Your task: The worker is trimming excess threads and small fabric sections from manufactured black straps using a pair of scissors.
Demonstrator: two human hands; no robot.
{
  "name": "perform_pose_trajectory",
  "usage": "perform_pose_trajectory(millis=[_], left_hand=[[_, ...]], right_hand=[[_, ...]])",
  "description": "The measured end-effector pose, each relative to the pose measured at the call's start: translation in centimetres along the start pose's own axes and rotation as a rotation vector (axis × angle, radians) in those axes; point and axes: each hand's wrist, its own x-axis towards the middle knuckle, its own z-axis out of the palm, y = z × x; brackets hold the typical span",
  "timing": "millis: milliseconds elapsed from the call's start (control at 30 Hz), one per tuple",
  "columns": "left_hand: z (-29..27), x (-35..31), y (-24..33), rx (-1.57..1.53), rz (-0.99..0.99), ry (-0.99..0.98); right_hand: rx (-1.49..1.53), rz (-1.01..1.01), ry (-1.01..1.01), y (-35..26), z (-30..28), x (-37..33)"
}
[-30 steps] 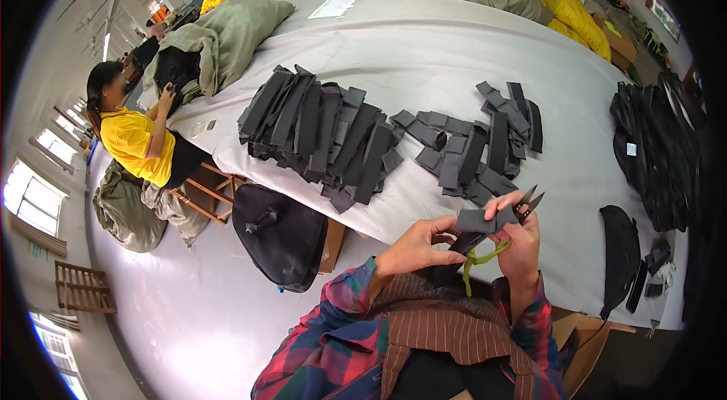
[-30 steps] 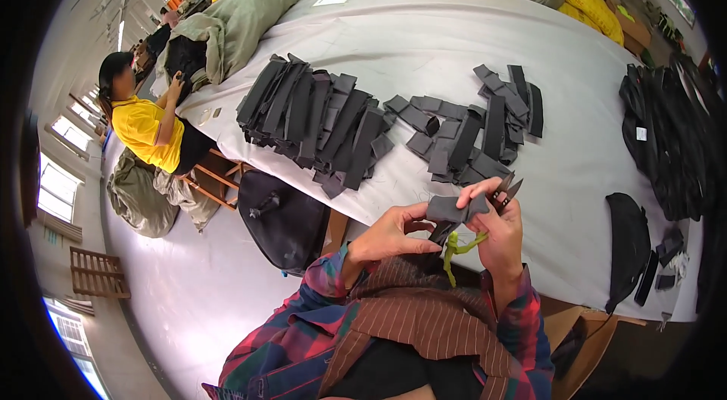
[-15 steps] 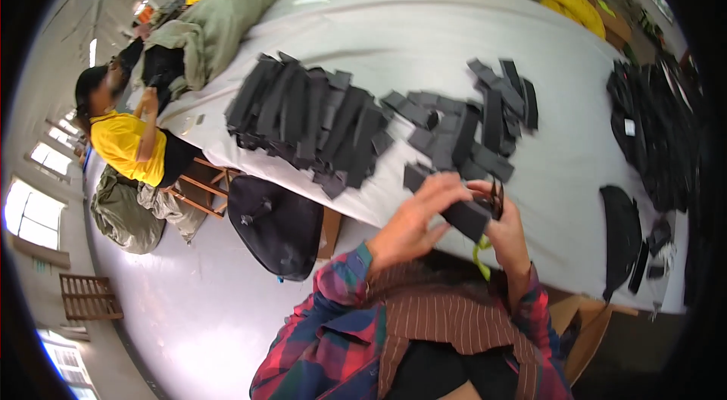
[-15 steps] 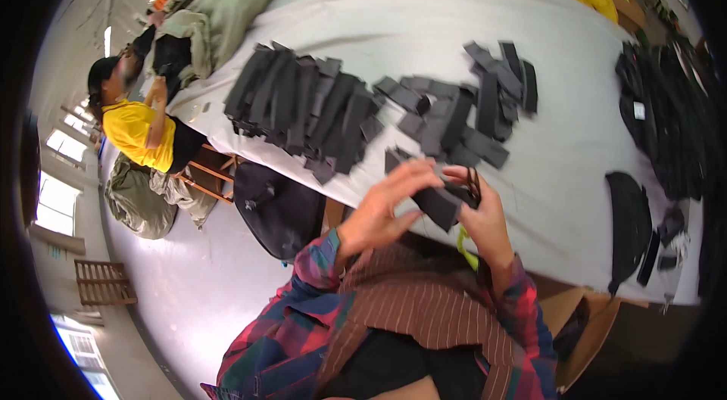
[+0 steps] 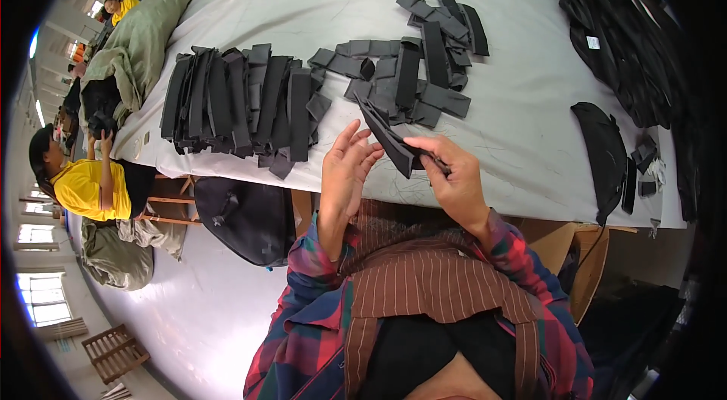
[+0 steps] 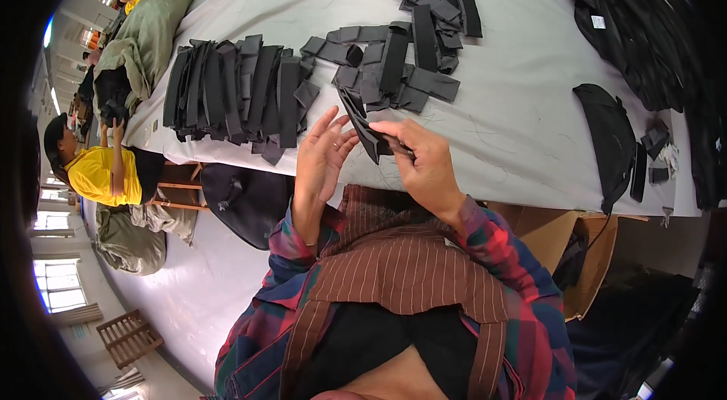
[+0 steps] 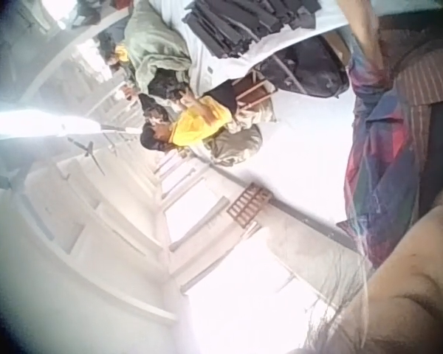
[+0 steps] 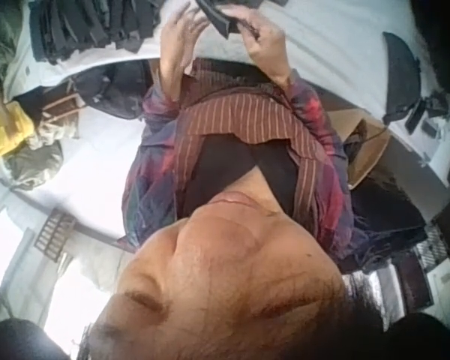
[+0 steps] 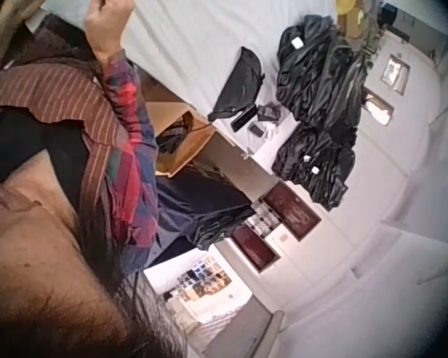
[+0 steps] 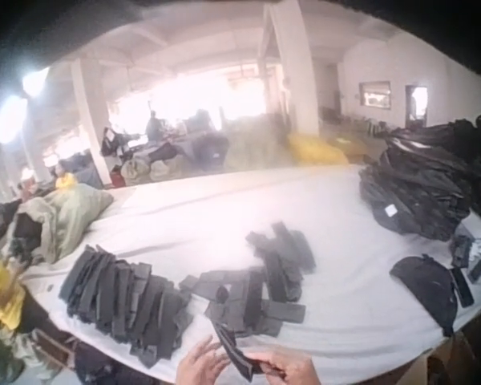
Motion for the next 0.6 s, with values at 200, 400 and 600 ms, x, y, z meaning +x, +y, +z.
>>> perform_pose_trajectory(millis=[200,400,600], left_hand=[[-0.3,0.4,0.5,-0.339,-0.23,-0.048],[0.6,0.1,0.8,-0.328,-0.196,0.034],[0.0,0.0,0.9,-0.442,-0.102,0.041]], right_hand=[[-0.169,-0.115,-0.118,0.1,0.3,-0.9],[-0.358,-0.308,-0.04,1.5,1.0,-1.7],[-0.429,-0.214,-0.004,2.3,0.6,-2.2]])
